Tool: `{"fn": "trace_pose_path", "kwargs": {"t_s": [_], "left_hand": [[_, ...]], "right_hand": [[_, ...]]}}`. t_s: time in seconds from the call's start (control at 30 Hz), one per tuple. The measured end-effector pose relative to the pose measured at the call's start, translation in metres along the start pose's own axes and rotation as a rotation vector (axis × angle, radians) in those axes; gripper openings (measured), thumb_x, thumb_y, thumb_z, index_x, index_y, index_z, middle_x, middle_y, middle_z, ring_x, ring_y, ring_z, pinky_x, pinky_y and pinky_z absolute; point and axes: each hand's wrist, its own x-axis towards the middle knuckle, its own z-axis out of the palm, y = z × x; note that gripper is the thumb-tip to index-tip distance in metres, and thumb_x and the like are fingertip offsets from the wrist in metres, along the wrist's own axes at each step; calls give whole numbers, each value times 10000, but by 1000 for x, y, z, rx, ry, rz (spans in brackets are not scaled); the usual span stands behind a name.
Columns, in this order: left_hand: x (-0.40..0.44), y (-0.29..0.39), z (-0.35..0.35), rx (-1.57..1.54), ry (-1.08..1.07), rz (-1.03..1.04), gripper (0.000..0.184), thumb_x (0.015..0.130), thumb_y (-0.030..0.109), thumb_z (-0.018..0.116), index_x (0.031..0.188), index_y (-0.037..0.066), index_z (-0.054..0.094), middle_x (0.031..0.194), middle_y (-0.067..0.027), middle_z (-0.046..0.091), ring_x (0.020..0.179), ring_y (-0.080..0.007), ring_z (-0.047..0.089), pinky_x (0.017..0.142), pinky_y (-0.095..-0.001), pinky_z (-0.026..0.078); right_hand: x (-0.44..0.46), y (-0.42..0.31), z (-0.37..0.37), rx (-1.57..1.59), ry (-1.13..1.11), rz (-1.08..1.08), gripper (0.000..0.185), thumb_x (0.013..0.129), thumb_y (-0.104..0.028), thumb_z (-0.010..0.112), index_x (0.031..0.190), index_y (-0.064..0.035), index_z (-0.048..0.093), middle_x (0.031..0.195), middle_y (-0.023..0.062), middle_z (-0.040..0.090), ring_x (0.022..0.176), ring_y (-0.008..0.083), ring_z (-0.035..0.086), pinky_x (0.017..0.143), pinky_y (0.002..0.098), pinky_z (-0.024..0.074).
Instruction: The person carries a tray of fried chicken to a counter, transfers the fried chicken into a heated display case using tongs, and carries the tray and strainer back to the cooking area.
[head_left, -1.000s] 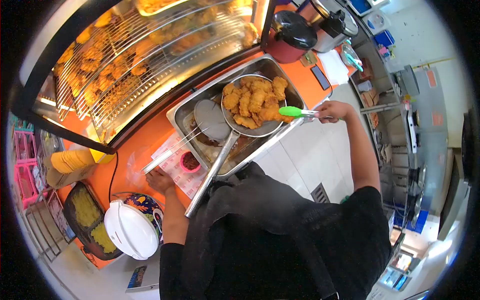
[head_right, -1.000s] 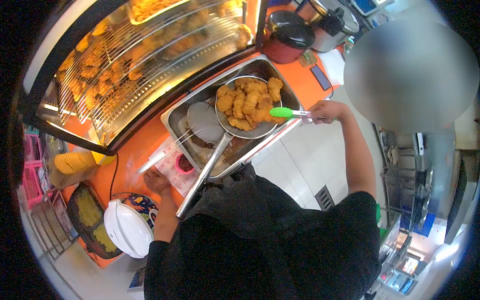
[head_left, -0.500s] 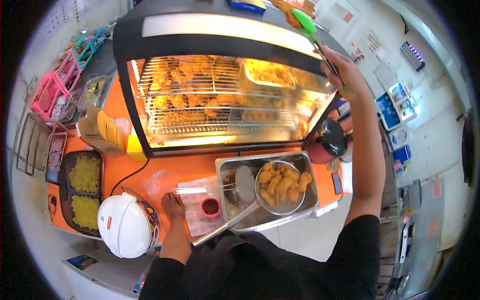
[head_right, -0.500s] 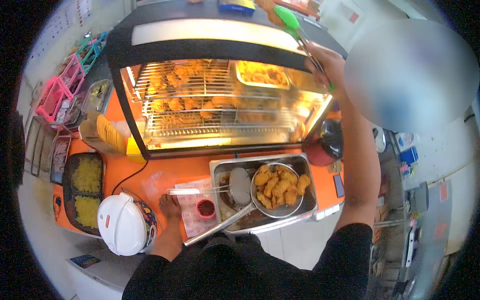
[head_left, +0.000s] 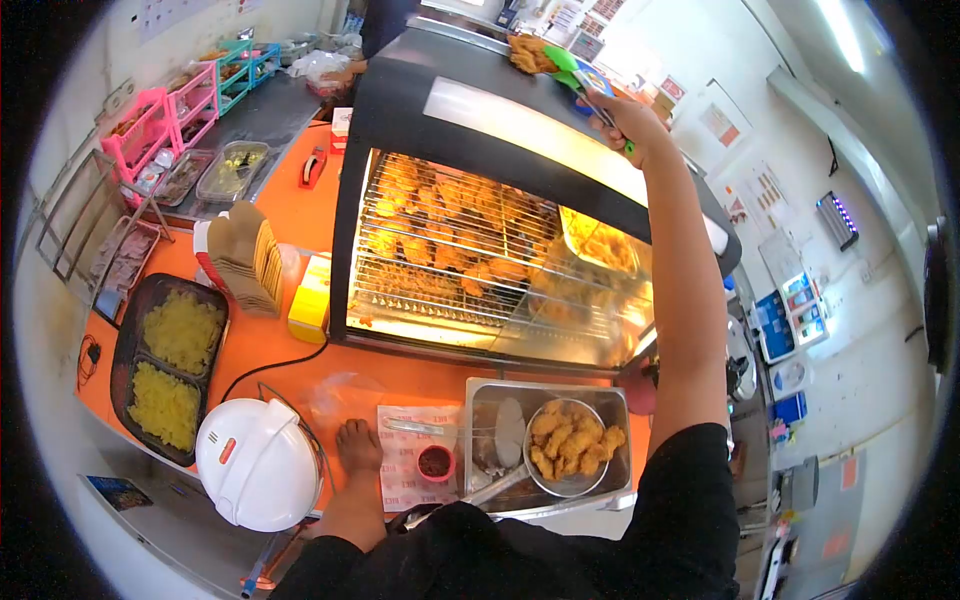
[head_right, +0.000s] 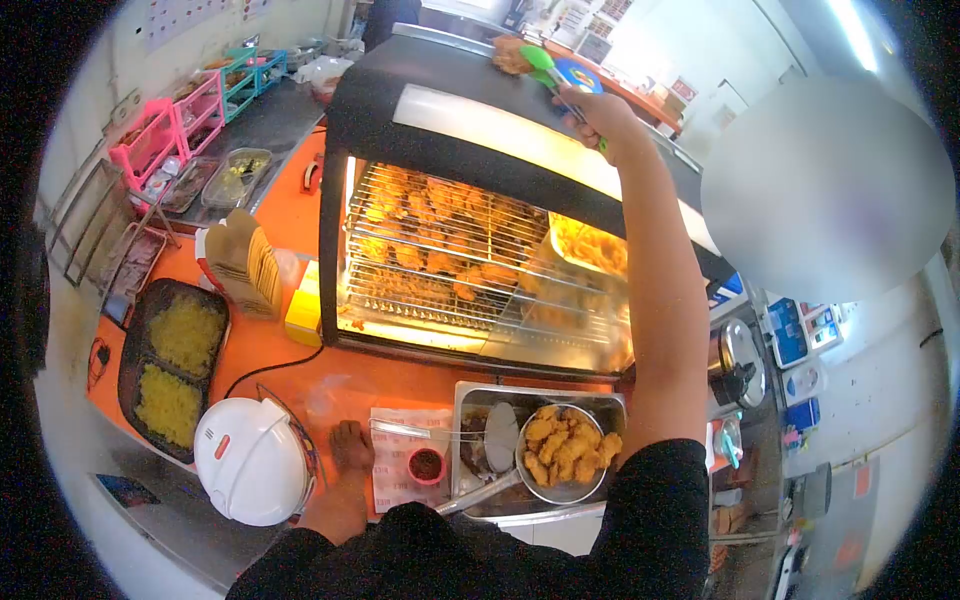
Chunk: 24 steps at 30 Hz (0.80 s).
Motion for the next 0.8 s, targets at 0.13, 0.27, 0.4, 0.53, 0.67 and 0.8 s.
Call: {"fn": "trace_pose_path", "kwargs": {"t_s": [0.13, 0.27, 0.4, 0.53, 0.67, 0.8], "left_hand": [[-2, 2, -5, -42, -19, -4, 254, 940, 261, 543, 1061, 45, 601, 1155, -165, 571, 1142, -360, 521, 1062, -513, 384], [-1, -2, -1, -40, -16, 10, 255, 922, 263, 564, 1055, 48, 594, 1144, -164, 568, 1136, -356, 521, 1050, -504, 391], [3, -1, 0, -4, 35, 31, 269, 896, 275, 592, 1045, 51, 599, 1138, -160, 570, 1135, -348, 520, 1047, -495, 390], [-3, -3, 11, -11, 49, 8, 273, 889, 282, 601, 1035, 52, 605, 1127, -155, 570, 1135, -345, 521, 1047, -490, 390], [-3, -6, 6, 23, 81, 34, 268, 900, 289, 599, 1037, 58, 606, 1122, -148, 570, 1131, -341, 520, 1050, -491, 389], [-2, -3, -4, -27, -21, -1, 257, 918, 289, 589, 1041, 65, 608, 1134, -143, 574, 1136, -338, 524, 1046, -488, 391]], "right_hand": [[1, -23, 47, -236, -74, -63, 347, 986, -372, 692, 984, -25, 715, 588, -4, 502, 469, 74, 377, 444, 265, 305], [33, -33, 64, -592, 55, -191, 494, 967, -468, 676, 756, -21, 703, 604, 30, 585, 495, 157, 511, 496, 330, 431], [27, -68, 55, -975, 221, -241, 692, 903, -638, 647, 705, 24, 691, 644, 105, 657, 602, 220, 647, 597, 367, 525], [61, -60, 55, -1115, 315, -236, 792, 824, -742, 640, 768, 45, 718, 689, 140, 697, 713, 260, 714, 691, 394, 563], [113, -44, 61, -1125, 324, -216, 659, 859, -635, 666, 743, 10, 735, 667, 148, 688, 694, 284, 696, 727, 413, 546], [170, -12, 57, -1210, 411, -428, 609, 855, -595, 687, 837, 10, 749, 713, 140, 709, 700, 287, 696, 742, 417, 545]]}}
